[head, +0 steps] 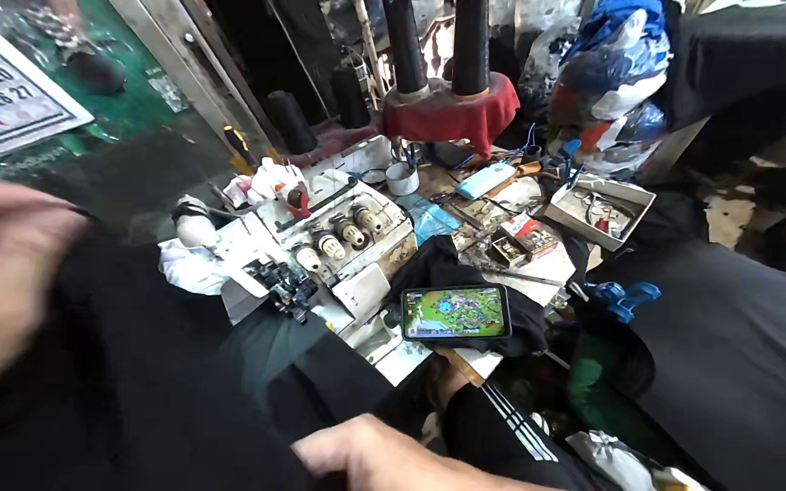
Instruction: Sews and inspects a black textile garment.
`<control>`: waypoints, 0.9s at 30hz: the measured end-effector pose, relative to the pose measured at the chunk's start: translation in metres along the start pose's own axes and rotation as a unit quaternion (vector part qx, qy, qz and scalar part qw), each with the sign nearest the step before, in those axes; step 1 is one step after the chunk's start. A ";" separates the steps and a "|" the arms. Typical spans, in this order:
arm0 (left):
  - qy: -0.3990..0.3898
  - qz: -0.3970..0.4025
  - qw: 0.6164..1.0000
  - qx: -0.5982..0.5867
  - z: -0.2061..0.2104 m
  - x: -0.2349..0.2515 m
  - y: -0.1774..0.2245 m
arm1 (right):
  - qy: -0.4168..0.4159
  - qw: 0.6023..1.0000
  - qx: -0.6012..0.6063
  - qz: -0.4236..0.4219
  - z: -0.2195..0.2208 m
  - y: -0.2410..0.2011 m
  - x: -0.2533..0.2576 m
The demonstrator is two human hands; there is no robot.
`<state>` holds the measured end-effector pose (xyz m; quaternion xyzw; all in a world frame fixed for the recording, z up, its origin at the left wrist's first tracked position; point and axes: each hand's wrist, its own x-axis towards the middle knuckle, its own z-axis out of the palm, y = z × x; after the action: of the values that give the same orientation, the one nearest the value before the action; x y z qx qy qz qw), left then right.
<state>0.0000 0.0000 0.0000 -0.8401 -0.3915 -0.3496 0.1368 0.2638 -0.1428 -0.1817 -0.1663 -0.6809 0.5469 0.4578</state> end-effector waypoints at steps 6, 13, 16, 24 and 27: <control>-0.078 -0.163 0.981 -0.075 0.081 -0.077 0.017 | -0.002 0.988 0.040 0.148 -0.022 0.062 -0.033; -0.036 -0.187 0.975 -0.111 0.081 -0.097 0.032 | -0.024 0.989 0.015 0.142 -0.023 0.055 -0.030; -0.034 -0.191 0.974 -0.116 0.082 -0.098 0.037 | -0.009 0.991 0.007 0.135 -0.022 0.050 -0.032; -0.025 -0.206 0.972 -0.111 0.075 -0.101 0.059 | 0.045 0.989 -0.034 0.140 -0.020 0.049 -0.043; -0.012 -0.214 0.970 -0.111 0.067 -0.095 0.069 | 0.060 0.990 -0.029 0.125 -0.020 0.035 -0.040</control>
<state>0.0417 -0.0651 -0.1109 -0.7507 -0.5227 -0.4020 -0.0403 0.2912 -0.1484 -0.2314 -0.2961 -0.6418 0.5686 0.4208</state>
